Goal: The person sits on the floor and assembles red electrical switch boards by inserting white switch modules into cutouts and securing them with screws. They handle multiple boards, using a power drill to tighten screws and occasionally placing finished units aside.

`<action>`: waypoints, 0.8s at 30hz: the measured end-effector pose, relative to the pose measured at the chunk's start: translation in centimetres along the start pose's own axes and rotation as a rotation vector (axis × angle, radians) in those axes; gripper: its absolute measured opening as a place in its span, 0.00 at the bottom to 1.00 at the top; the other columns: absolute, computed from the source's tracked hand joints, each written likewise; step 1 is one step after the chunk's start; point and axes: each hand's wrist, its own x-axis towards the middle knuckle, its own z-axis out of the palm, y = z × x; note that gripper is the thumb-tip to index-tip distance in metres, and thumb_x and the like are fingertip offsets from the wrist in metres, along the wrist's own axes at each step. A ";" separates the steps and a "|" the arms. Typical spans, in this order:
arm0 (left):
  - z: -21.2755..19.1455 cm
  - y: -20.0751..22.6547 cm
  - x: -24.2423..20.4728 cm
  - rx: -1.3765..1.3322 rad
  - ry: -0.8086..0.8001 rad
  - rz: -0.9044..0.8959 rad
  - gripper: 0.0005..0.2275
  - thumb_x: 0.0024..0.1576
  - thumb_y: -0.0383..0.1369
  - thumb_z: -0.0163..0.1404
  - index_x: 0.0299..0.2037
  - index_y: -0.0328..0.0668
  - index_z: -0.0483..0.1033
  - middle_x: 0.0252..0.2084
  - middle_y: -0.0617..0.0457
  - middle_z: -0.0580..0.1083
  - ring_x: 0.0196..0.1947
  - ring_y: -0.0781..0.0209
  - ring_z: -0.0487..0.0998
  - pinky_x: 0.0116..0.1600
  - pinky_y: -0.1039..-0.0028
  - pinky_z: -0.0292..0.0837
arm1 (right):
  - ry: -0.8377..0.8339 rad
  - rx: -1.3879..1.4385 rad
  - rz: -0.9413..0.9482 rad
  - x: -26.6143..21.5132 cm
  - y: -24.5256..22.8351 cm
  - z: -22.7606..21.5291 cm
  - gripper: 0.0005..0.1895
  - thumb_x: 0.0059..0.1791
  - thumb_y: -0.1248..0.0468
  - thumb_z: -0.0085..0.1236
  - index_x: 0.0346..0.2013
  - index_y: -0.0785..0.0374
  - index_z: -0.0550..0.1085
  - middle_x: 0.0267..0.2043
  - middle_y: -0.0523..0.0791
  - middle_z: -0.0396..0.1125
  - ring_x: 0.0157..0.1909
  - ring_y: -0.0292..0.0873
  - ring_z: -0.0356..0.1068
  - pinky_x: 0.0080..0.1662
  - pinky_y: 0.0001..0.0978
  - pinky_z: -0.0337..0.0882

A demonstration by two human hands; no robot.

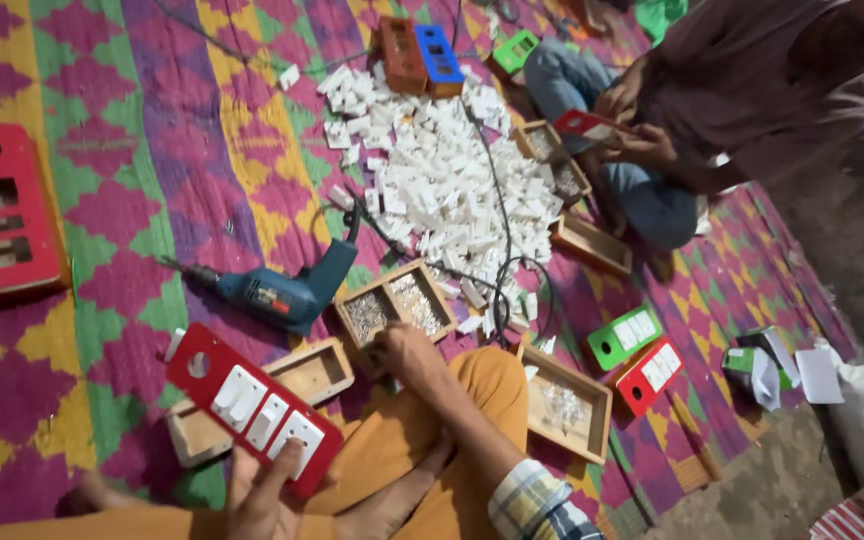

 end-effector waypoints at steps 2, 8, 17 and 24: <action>0.1 -0.2 -0.4 0.043 0.077 -0.023 0.32 0.53 0.21 0.48 0.69 0.55 0.56 0.51 0.46 0.74 0.43 0.51 0.80 0.32 0.56 0.78 | 0.032 -0.037 -0.036 -0.4 0.8 0.6 0.04 0.45 0.68 0.59 0.31 0.65 0.79 0.32 0.54 0.73 0.33 0.53 0.74 0.39 0.43 0.77; 1.4 0.7 -0.9 0.142 -0.115 0.442 0.30 0.57 0.17 0.50 0.70 0.39 0.55 0.59 0.48 0.70 0.56 0.59 0.75 0.60 0.67 0.76 | 0.153 0.067 0.138 -0.5 1.0 -0.1 0.15 0.42 0.64 0.63 0.42 0.64 0.81 0.33 0.51 0.77 0.34 0.48 0.77 0.38 0.40 0.76; -1.6 -2.0 -1.4 0.640 0.055 0.654 0.31 0.66 0.26 0.57 0.73 0.32 0.49 0.61 0.40 0.70 0.57 0.57 0.76 0.58 0.69 0.78 | 0.184 0.973 0.018 -8.4 -13.0 0.9 0.09 0.50 0.77 0.64 0.46 0.72 0.80 0.42 0.45 0.69 0.44 0.37 0.70 0.47 0.25 0.72; -1.4 -1.6 -1.0 0.549 0.132 0.495 0.33 0.61 0.30 0.57 0.71 0.31 0.48 0.56 0.43 0.71 0.48 0.60 0.78 0.47 0.73 0.81 | 0.223 0.833 0.002 -7.1 -16.4 0.3 0.09 0.50 0.76 0.64 0.45 0.72 0.80 0.40 0.44 0.70 0.42 0.34 0.69 0.45 0.22 0.69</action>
